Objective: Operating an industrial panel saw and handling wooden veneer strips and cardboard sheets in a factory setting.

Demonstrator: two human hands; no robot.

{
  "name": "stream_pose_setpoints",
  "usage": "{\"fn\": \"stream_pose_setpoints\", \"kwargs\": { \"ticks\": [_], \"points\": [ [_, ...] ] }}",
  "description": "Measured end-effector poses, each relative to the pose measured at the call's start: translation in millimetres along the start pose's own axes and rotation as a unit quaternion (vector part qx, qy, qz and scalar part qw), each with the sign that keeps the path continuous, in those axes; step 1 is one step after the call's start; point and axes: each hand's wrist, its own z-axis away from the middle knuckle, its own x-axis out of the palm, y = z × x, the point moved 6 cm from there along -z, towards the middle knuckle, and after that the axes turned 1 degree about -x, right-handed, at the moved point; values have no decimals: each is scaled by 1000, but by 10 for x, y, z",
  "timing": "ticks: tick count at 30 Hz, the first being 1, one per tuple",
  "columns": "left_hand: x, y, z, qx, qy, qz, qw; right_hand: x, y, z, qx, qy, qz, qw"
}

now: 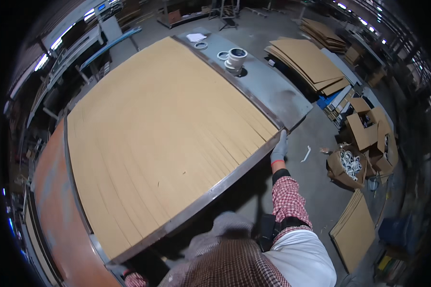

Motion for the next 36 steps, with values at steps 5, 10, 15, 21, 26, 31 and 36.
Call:
{"fn": "stream_pose_setpoints", "kwargs": {
  "ticks": [5, 10, 15, 21, 26, 31, 36],
  "points": [
    [-900, -365, -1465, 114, -65, -259, 957, 385, -367, -109, -65, -69, 320, 943],
    [-554, -275, -1245, 196, -25, -317, 928, 199, -508, -442, -12, -141, 204, 969],
    [-800, 114, -1096, 408, 148, -384, 815, 547, -477, -38, -79, -37, 190, 978],
    [-251, 575, -691, 506, 0, -502, 702, 334, -266, -483, 61, -118, 66, 989],
    [-678, -245, -1483, 300, 30, -390, 870, 459, -94, -620, 7, -57, 124, 991],
    [-977, 53, -2362, 632, 7, -381, 675, 1071, 161, -248, 95, -171, -5, 981],
    [-1021, -843, -2140, 255, -71, -434, 861, 663, -31, -520, 118, -104, 118, 980]
  ]
}}
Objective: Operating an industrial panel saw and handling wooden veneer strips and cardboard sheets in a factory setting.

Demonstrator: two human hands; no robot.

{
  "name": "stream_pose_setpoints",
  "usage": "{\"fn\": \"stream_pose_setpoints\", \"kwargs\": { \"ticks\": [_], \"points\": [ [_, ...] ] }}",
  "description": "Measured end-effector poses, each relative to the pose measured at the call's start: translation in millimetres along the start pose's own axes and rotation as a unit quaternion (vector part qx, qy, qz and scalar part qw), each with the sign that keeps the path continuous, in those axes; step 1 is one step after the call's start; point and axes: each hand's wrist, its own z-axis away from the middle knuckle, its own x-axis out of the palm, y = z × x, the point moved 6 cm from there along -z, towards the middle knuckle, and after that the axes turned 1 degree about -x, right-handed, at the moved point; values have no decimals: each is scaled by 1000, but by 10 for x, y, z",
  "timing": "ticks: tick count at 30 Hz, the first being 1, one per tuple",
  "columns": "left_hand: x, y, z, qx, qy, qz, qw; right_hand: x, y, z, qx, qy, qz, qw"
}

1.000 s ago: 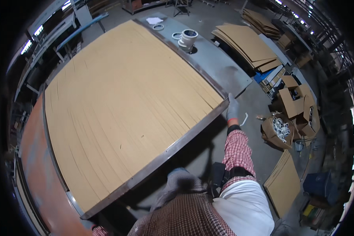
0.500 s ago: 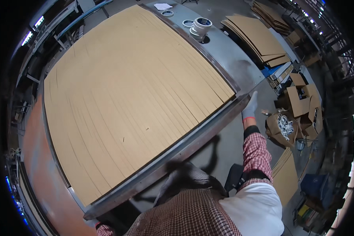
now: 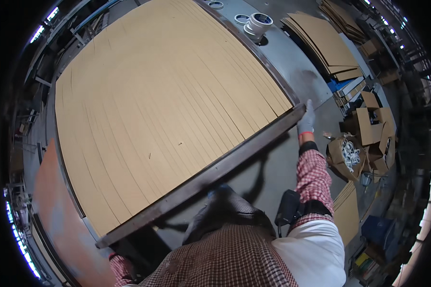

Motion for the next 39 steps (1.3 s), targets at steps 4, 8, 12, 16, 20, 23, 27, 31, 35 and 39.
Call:
{"fn": "stream_pose_setpoints", "kwargs": {
  "ticks": [4, 8, 12, 16, 20, 23, 27, 31, 35, 39],
  "points": [
    [179, 660, 61, -9, 19, 52, 998, -86, -162, 93, -163, 94, 95, 977],
    [91, 772, -64, -29, 14, 53, 998, 63, 32, -141, -19, -13, -35, 999],
    [32, 693, -142, -41, 34, 48, 997, 234, 85, 9, -77, -37, -46, 995],
    [129, 670, -296, -56, 7, 39, 998, 162, -14, -333, -113, -38, -14, 993],
    [200, 738, -215, -6, 64, 101, 993, 320, -131, -13, 30, -79, -126, 988],
    [110, 181, -565, -95, -35, -70, 992, 374, 46, -341, -142, 27, 19, 989],
    [244, 114, -483, -108, -1, 78, 991, 631, 57, 145, -29, -78, -129, 988],
    [614, 103, -562, -214, -2, 275, 937, 323, 27, -420, -102, 48, -50, 992],
    [695, 480, -545, -1, 66, 127, 990, 303, -55, -303, -91, -48, -99, 990],
    [992, 474, -755, 46, -218, -116, 968, 678, -19, -21, -93, 16, -8, 996]
  ]
}}
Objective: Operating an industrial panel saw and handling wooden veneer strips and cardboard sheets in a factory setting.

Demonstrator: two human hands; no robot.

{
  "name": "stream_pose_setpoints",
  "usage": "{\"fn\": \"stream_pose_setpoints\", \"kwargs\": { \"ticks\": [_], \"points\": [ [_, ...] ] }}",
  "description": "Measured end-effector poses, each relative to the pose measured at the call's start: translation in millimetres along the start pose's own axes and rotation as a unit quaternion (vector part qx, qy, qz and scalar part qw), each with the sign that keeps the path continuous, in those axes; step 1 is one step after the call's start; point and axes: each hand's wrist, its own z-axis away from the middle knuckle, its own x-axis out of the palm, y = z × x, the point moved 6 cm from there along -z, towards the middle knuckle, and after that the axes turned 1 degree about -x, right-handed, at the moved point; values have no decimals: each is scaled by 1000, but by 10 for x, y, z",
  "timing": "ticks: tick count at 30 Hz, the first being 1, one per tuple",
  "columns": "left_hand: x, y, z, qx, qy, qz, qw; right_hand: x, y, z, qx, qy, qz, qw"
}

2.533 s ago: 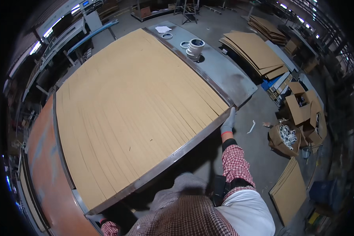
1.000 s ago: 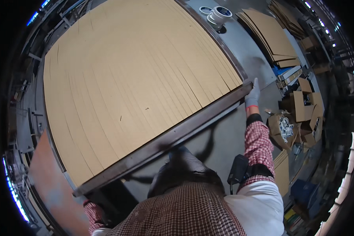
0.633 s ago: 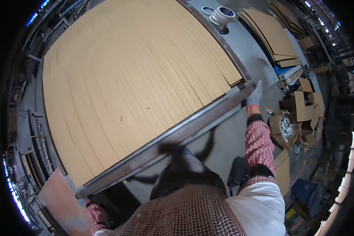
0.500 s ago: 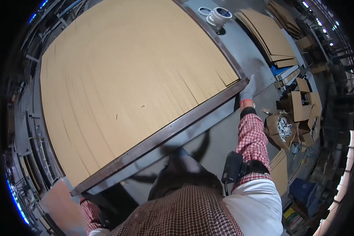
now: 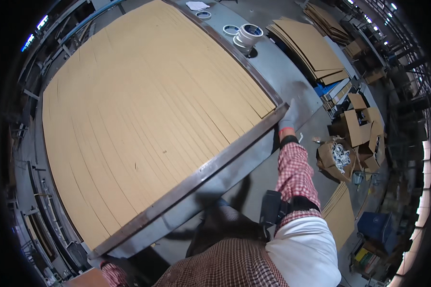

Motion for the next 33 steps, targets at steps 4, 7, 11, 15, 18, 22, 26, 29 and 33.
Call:
{"fn": "stream_pose_setpoints", "kwargs": {
  "ticks": [4, 7, 11, 15, 18, 22, 26, 29, 33],
  "points": [
    [-2, -164, 113, -53, 57, 84, 993, -10, 64, -76, 16, 30, -18, 999],
    [-36, -126, 95, -59, 93, 358, 927, 10, 220, -270, 6, -64, -116, 991],
    [656, 891, 99, -119, 12, 460, 880, -641, -206, -948, -139, 55, 6, 989],
    [-448, 325, 83, -112, 130, 523, 835, 197, 457, -197, 12, 5, -96, 995],
    [-338, 946, 202, -84, 121, 363, 920, -12, 212, -467, -43, 6, -33, 999],
    [-352, 667, 75, -217, 106, 614, 751, 70, 390, -780, -38, 59, -6, 998],
    [-309, 900, -14, -208, 147, 559, 789, 142, 417, -471, 6, -43, -94, 995],
    [158, 861, -151, -157, 51, 490, 856, -25, 25, -748, -104, 38, 52, 993],
    [-988, -386, -657, 35, -8, 476, 879, 712, 793, -170, 69, 2, -74, 995]
  ]
}}
